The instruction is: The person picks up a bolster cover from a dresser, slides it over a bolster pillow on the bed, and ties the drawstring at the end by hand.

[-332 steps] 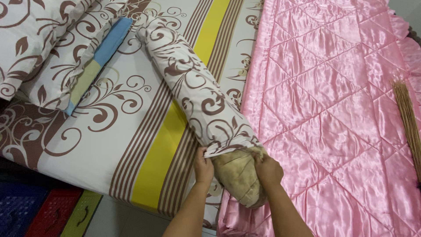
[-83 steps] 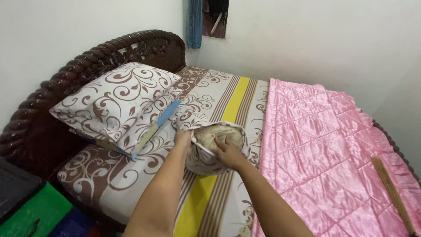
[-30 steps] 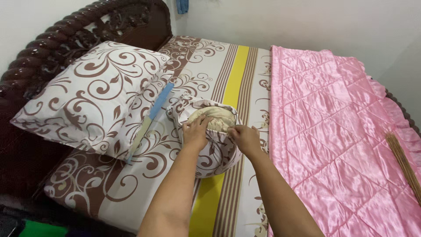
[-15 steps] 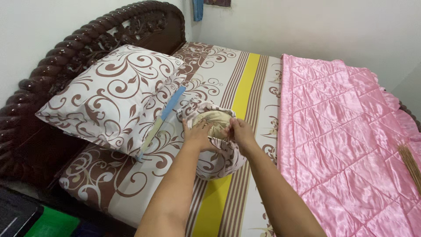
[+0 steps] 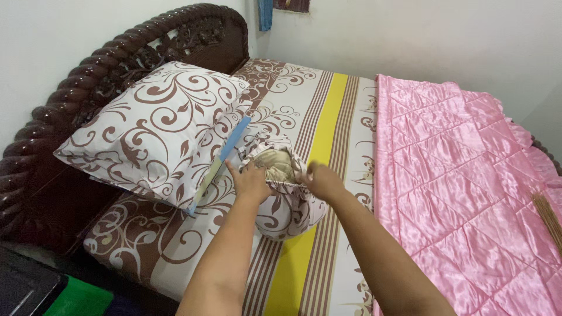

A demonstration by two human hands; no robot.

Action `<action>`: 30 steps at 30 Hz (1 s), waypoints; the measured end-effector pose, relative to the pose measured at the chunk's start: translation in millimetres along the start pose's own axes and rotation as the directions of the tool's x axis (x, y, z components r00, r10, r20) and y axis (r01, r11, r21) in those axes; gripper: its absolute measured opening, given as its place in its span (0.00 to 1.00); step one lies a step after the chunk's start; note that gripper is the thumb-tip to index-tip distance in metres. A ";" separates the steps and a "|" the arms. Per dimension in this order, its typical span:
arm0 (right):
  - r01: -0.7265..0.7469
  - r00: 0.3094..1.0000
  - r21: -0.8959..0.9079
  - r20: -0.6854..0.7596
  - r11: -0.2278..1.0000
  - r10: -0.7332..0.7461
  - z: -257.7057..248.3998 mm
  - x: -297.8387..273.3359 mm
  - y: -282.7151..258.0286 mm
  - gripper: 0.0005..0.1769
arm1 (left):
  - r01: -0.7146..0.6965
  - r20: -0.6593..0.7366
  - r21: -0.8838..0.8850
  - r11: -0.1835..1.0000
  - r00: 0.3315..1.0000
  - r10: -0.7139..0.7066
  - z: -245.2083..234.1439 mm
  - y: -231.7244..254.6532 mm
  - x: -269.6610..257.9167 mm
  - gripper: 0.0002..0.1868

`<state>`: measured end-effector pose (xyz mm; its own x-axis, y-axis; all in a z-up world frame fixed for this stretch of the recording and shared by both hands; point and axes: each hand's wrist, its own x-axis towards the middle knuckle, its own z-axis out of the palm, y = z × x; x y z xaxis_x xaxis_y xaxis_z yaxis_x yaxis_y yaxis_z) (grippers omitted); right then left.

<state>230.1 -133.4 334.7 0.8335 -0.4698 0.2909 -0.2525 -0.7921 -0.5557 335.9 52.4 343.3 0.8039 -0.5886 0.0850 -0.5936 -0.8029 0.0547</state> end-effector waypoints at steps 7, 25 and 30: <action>-0.190 0.903 0.146 0.415 0.971 0.114 35.2 -6.1 6.3 0.25 | -0.024 -0.209 0.070 0.997 0.977 0.038 54.8 -11.6 24.1 0.50; -0.120 0.949 0.955 0.030 0.270 0.315 -5.8 12.5 -24.2 0.16 | -0.267 0.116 -0.115 0.957 0.953 0.280 -30.8 22.5 19.1 0.65; -0.221 0.901 0.924 0.071 0.312 0.429 1.8 17.5 -6.7 0.16 | -0.289 0.043 -0.211 0.934 0.952 0.304 -17.6 42.1 0.8 0.57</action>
<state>247.3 -135.6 342.1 0.6773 -0.7350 -0.0316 0.1911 0.2172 -0.9572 310.9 19.8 363.2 0.5861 -0.8084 0.0551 -0.7942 -0.5598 0.2364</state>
